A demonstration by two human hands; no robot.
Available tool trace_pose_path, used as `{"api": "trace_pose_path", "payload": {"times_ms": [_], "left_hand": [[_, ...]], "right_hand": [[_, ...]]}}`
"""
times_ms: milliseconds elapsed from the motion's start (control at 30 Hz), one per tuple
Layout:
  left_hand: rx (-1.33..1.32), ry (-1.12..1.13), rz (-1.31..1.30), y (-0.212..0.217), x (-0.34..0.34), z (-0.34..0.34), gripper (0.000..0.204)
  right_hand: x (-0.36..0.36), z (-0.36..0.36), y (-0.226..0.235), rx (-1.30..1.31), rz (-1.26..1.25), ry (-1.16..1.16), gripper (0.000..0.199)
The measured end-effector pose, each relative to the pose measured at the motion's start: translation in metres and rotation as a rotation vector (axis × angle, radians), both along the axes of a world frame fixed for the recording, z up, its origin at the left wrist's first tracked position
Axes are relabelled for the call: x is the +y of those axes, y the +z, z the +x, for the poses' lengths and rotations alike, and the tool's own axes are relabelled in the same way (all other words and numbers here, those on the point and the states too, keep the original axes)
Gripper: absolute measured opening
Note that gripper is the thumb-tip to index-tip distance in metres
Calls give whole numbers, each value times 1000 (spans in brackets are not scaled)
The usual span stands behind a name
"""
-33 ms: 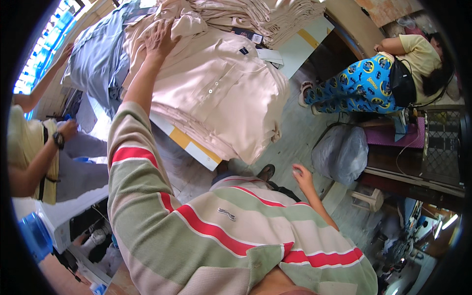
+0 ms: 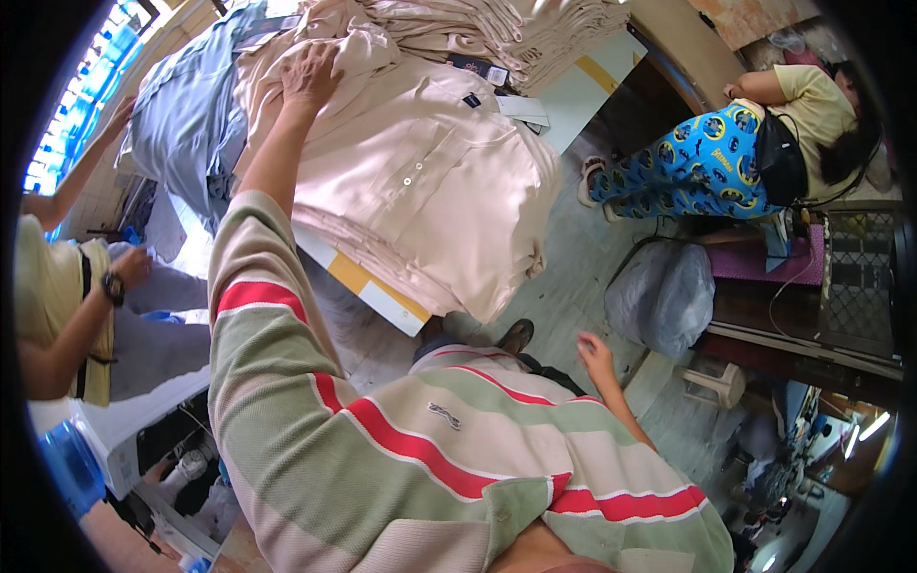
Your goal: The person irons a shirt on an ironing board, smoothing the fabric by hand and using a steam iron to press the sleeves and collar, and then clips a tag onto the shirt using small shears.
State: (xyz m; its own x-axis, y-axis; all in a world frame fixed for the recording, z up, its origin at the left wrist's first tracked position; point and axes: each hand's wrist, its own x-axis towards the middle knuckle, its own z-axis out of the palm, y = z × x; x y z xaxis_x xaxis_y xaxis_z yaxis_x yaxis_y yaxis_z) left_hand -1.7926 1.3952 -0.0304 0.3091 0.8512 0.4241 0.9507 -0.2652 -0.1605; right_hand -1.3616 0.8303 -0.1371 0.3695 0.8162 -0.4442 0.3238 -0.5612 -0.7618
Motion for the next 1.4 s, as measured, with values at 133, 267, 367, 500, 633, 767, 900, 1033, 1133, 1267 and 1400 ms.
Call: {"api": "trace_pose_path", "payload": {"times_ms": [133, 267, 367, 500, 633, 767, 900, 1033, 1133, 1267, 1400], "left_hand": [[-199, -168, -84, -14, 44, -5, 29], [-863, 409, 32, -13, 103, -47, 31], [-1119, 1117, -49, -13, 147, -167, 33], [-1008, 1093, 470, -32, 122, -118, 39], [-525, -88, 492, -20, 22, -66, 58], [-38, -136, -151, -6, 9, -72, 21], [-126, -204, -102, -10, 39, -78, 18], [29, -62, 20, -11, 49, -70, 21], [-168, 98, -10, -14, 49, -57, 22], [-453, -197, 275, -20, -6, 17, 21], [-274, -397, 30, -34, -34, 56, 16]], "right_hand": [[-169, 20, -27, -260, -326, -189, 21], [-233, -8, -9, -175, -528, -340, 21], [-215, 3, -23, -74, -462, -330, 21], [-218, -9, -44, -24, -370, -376, 21], [-216, 8, -59, -52, -266, -313, 21], [-154, 1, -59, 86, -274, -436, 22], [-151, 3, -57, 63, -261, -328, 24], [-156, 5, -61, 83, -305, -327, 24], [-148, 11, -63, 80, -310, -338, 24], [-154, -8, -60, 47, -250, -361, 23], [-139, -4, -48, -64, -228, -268, 21]]}}
